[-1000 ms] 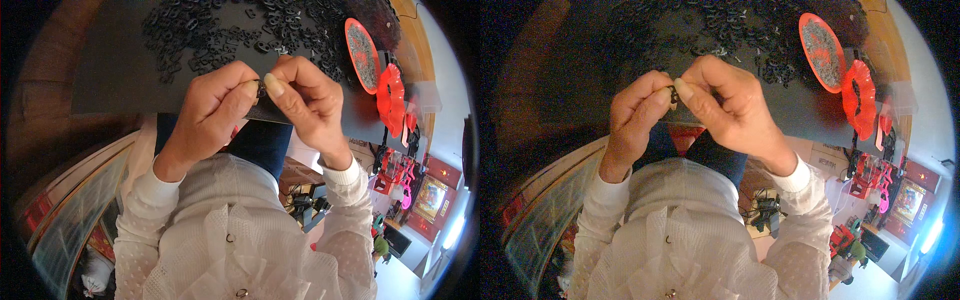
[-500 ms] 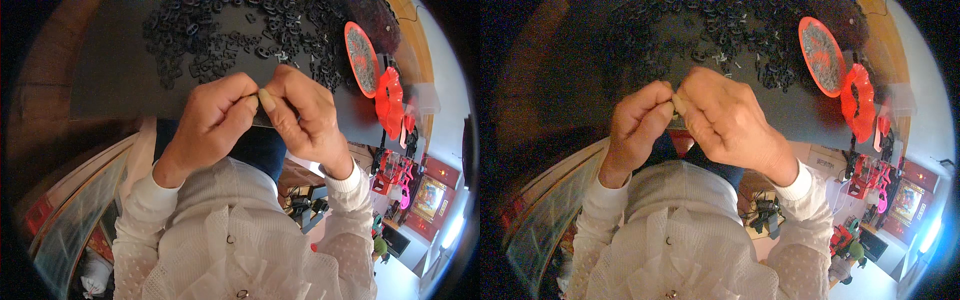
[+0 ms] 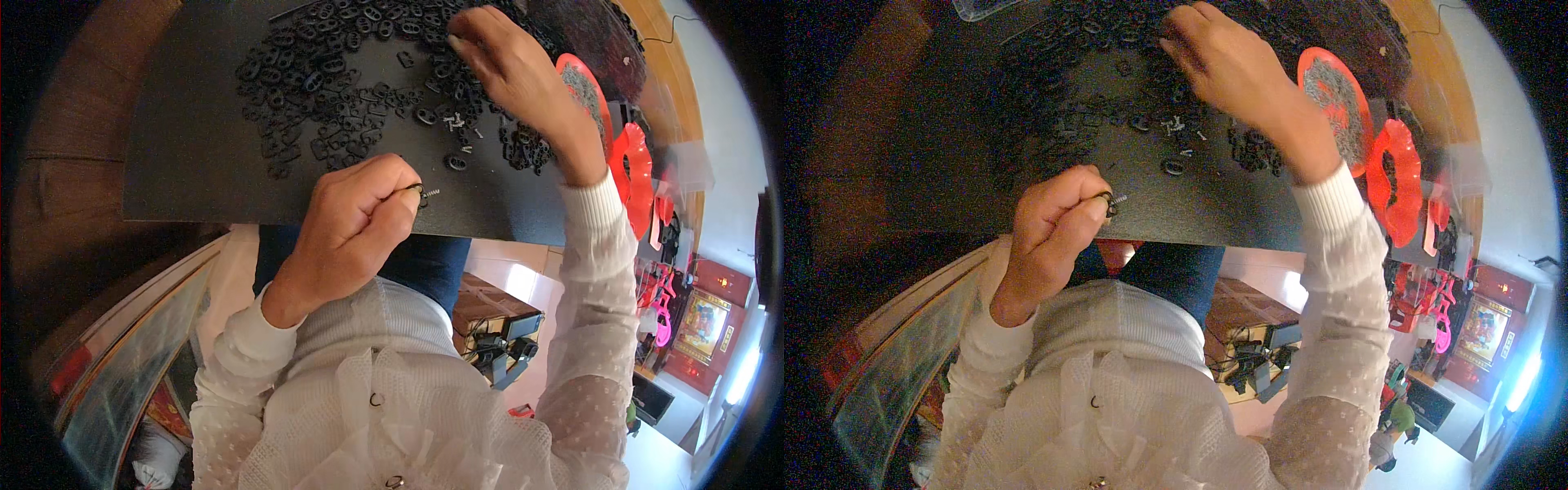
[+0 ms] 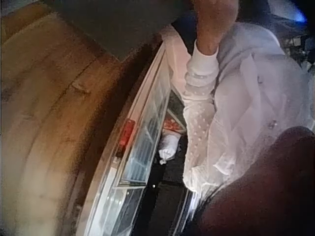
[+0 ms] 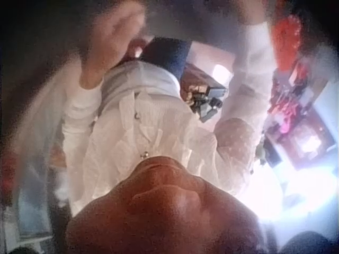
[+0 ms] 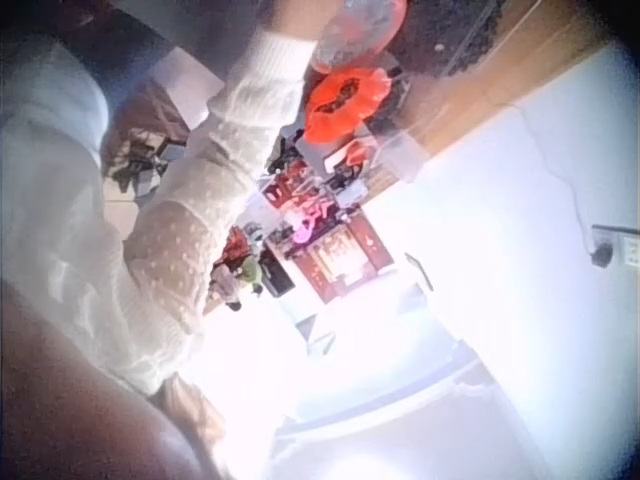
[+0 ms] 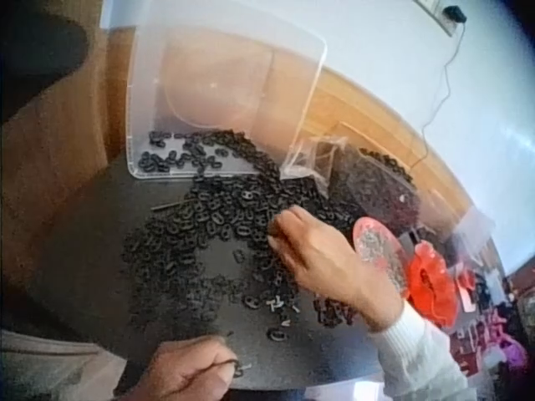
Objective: The person assembles small black plastic buckle parts by hand.
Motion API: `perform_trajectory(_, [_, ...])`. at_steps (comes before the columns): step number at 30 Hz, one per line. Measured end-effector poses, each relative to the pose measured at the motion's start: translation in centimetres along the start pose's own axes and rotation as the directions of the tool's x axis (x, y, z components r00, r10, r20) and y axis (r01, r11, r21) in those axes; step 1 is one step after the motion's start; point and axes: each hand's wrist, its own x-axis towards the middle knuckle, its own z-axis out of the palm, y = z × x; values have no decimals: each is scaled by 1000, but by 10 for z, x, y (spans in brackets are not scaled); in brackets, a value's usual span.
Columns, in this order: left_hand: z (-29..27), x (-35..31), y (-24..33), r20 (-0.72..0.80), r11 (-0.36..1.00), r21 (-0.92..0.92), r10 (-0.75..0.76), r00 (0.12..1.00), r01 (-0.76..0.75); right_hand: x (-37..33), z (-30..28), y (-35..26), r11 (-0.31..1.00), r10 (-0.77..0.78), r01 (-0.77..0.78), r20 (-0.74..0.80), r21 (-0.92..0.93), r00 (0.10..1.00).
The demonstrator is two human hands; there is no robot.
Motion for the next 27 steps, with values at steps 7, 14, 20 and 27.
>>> perform_trajectory(7, [1, 1, 2, -18, 996, 73, 50, 999, -48, 34, 17, 1, 998, 46, -36, 181, -56, 982])
perform_trajectory(14, [-4, 2, 6, 31, 984, 161, 65, 997, -69, 22, 5, 8, 980, -155, 133, 140, 151, 978])
perform_trajectory(20, [-3, 2, 7, 33, 981, 178, 67, 997, -72, 15, 0, 11, 970, -22, -3, 99, 245, 995])
perform_trajectory(27, [-2, 0, 6, 31, 983, 170, 68, 997, -72, 26, 17, 3, 954, -82, 24, 185, 298, 979])
